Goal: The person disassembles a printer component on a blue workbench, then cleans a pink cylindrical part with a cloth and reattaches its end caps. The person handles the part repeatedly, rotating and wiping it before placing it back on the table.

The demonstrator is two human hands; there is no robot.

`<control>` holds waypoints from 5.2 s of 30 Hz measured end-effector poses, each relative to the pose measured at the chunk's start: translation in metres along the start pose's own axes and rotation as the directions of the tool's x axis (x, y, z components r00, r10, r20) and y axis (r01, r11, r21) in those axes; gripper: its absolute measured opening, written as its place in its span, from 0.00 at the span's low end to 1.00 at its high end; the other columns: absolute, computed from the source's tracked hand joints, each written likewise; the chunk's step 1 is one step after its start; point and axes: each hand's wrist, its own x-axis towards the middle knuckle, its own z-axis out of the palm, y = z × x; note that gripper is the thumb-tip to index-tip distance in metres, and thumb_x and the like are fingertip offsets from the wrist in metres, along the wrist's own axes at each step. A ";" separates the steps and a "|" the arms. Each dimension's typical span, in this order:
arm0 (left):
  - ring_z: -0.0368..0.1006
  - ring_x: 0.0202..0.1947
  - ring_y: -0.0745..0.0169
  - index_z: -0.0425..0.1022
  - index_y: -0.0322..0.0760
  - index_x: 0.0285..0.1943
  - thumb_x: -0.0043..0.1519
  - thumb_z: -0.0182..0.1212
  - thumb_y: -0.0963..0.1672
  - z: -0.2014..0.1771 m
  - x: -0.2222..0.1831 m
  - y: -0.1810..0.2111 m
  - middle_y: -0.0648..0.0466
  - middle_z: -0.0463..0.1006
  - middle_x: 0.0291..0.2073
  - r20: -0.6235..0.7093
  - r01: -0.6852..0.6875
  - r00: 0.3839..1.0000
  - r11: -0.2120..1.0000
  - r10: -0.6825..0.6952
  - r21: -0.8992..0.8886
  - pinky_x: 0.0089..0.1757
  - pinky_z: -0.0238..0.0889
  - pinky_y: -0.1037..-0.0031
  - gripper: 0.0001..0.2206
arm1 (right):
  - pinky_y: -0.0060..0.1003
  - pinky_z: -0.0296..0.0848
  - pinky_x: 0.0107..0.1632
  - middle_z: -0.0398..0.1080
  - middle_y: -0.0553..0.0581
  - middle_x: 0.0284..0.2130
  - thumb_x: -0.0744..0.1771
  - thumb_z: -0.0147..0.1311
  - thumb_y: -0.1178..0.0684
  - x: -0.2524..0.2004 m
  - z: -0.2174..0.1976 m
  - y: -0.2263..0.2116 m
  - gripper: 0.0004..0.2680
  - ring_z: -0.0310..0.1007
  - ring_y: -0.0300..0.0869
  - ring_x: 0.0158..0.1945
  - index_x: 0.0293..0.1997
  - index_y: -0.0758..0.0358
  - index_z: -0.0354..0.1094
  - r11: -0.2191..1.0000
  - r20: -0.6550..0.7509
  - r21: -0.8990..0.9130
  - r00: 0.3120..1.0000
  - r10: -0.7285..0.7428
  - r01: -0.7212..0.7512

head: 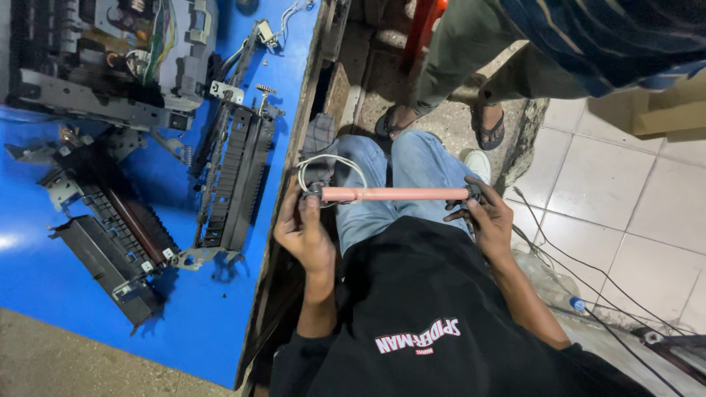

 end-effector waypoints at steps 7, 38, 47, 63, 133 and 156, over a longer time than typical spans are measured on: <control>0.79 0.46 0.64 0.75 0.22 0.57 0.65 0.63 0.37 -0.029 0.006 0.001 0.47 0.81 0.46 -0.005 -0.005 1.000 0.987 0.006 0.158 0.50 0.75 0.73 0.12 | 0.43 0.83 0.49 0.71 0.61 0.51 0.70 0.50 0.63 0.002 -0.002 -0.008 0.15 0.76 0.44 0.49 0.65 0.77 0.61 0.985 0.042 -0.156 0.997 -0.068 0.074; 0.76 0.52 0.51 0.61 0.32 0.65 0.69 0.49 0.42 -0.034 -0.008 -0.005 0.44 0.75 0.54 0.003 0.162 0.985 0.924 -0.172 -0.346 0.52 0.73 0.58 0.16 | 0.39 0.77 0.47 0.77 0.62 0.37 0.62 0.66 0.60 0.009 0.023 -0.051 0.09 0.80 0.48 0.42 0.42 0.72 0.74 0.654 0.360 -0.565 0.864 -0.352 0.502; 0.56 0.24 0.67 0.61 0.36 0.41 0.77 0.45 0.52 -0.013 0.020 -0.014 0.56 0.60 0.28 0.053 0.250 0.952 0.667 -0.301 -0.701 0.30 0.53 0.75 0.18 | 0.42 0.81 0.46 0.77 0.66 0.38 0.64 0.67 0.59 -0.001 0.033 -0.027 0.10 0.82 0.54 0.43 0.44 0.72 0.69 0.530 0.460 -0.499 0.728 -0.508 0.686; 0.48 0.17 0.72 0.66 0.42 0.36 0.73 0.46 0.51 -0.002 0.053 -0.003 0.59 0.54 0.23 -0.097 0.116 0.956 0.657 -0.278 -0.745 0.19 0.45 0.80 0.15 | 0.37 0.81 0.44 0.78 0.67 0.45 0.63 0.64 0.64 -0.005 0.047 -0.064 0.06 0.83 0.50 0.44 0.41 0.71 0.75 0.714 0.456 -0.476 0.839 -0.299 0.513; 0.47 0.17 0.76 0.57 0.40 0.40 0.75 0.42 0.54 0.081 0.000 -0.034 0.59 0.56 0.23 0.385 0.417 0.891 0.770 -0.241 -0.484 0.22 0.42 0.82 0.18 | 0.40 0.77 0.53 0.77 0.65 0.44 0.60 0.72 0.61 0.011 0.073 -0.023 0.17 0.80 0.50 0.50 0.48 0.68 0.66 0.712 0.386 -0.475 0.849 -0.360 0.517; 0.75 0.30 0.34 0.67 0.28 0.36 0.67 0.60 0.45 0.016 -0.029 0.002 0.36 0.76 0.26 0.588 -0.152 0.740 0.771 -0.326 0.619 0.30 0.62 0.56 0.13 | 0.40 0.76 0.59 0.75 0.65 0.54 0.68 0.59 0.56 0.086 0.065 -0.144 0.12 0.78 0.51 0.57 0.57 0.67 0.73 0.592 0.631 -0.541 0.753 -0.185 0.598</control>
